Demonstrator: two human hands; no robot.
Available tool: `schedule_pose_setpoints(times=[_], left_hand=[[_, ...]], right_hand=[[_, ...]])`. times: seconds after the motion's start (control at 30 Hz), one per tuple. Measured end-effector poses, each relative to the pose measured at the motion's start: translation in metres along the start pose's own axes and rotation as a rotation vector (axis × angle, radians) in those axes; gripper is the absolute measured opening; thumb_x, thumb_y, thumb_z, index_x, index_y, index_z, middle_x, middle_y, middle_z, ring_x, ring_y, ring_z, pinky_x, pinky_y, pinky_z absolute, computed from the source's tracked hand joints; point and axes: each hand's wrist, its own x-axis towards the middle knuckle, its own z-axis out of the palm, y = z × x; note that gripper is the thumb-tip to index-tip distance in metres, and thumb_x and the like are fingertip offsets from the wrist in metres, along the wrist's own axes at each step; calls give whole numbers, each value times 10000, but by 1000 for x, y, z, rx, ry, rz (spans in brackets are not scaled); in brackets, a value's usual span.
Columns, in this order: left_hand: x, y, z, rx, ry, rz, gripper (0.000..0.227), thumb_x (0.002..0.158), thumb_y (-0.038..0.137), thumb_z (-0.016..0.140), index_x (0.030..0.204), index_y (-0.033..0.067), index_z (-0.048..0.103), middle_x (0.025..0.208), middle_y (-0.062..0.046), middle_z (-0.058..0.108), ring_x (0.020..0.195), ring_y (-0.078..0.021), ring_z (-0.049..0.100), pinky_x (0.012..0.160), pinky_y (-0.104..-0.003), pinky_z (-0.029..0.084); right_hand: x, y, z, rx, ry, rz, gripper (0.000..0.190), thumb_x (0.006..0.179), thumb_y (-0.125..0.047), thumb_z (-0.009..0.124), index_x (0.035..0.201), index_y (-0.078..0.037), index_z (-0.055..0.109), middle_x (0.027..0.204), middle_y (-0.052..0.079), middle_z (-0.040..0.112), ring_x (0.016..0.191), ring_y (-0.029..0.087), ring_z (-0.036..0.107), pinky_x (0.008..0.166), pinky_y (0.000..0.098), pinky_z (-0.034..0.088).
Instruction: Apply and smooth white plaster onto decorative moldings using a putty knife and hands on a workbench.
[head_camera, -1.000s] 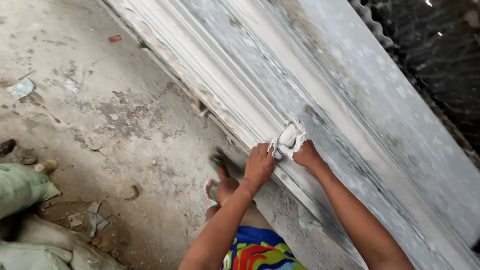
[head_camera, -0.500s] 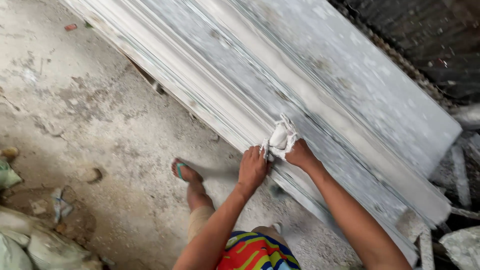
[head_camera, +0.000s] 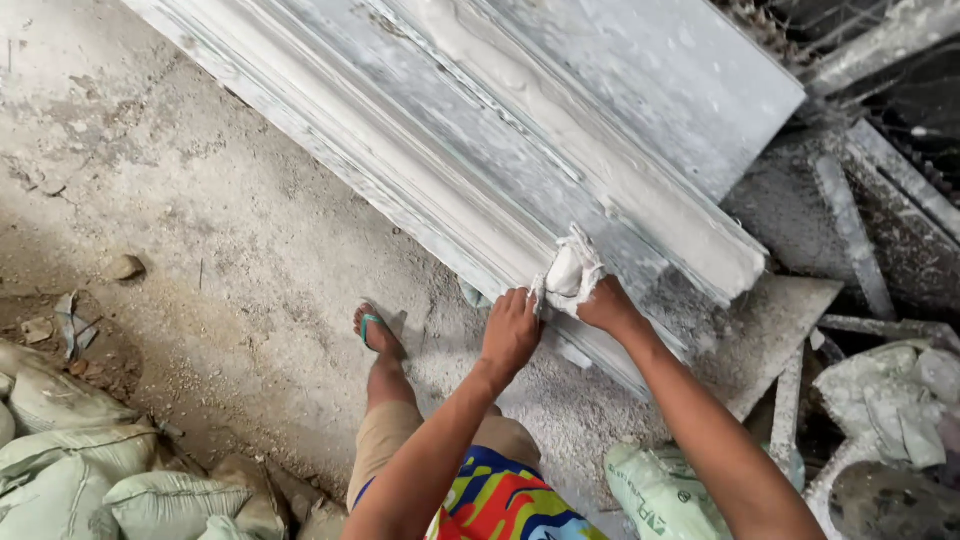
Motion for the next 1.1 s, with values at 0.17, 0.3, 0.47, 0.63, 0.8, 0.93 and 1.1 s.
schedule_pose_setpoints(times=[0.17,0.3,0.47,0.63,0.8,0.93,1.1], left_hand=[[-24,47,32,-49,-64,43,463,796,96,715,1216,-43,577,1119,-192,597,1045,-382,581,897,-473,484],[-44,76,58,-61,-121,101,414,844,130,729,1203,-25,592,1093,-187,597,1046,-376,589,894,-476,482],[-55,102,78,-140,-173,159,387,844,144,721,1181,-15,618,1098,-197,607,1048,-378,593,890,-478,486],[-70,128,94,-154,-210,206,355,849,111,704,1181,5,642,1109,-208,614,1051,-381,603,892,-482,490],[-81,146,111,-151,-280,270,359,826,100,664,1172,9,678,1064,-200,615,1049,-376,611,899,-482,492],[-81,167,118,-148,-311,334,343,846,102,631,1173,17,692,1086,-187,635,1049,-343,615,911,-469,491],[-87,202,118,-378,-410,-80,277,825,89,743,1070,-29,694,1059,-229,673,958,-412,634,866,-500,521]], right_hand=[[-58,48,-14,22,42,-62,799,741,-289,870,1403,-20,513,1277,198,660,1126,366,670,937,421,546],[-101,69,-29,5,180,-226,838,685,-250,894,1379,16,506,1296,239,615,1183,414,614,1011,455,503],[-146,116,-2,394,517,-149,747,791,-267,769,1424,-11,466,1341,229,597,1225,390,584,1073,464,468],[-167,165,60,858,933,-84,641,924,-295,615,1481,-47,417,1398,216,574,1277,359,548,1150,473,425],[-178,166,66,1513,1257,-229,568,1028,-365,401,1414,36,515,1405,220,592,1321,306,576,1191,436,417],[-194,174,62,1608,1197,-216,554,1013,-369,463,1397,26,523,1374,209,605,1289,298,594,1163,423,443],[-222,170,56,1797,1056,-187,543,983,-378,588,1362,8,540,1313,186,632,1225,283,629,1108,399,495]])
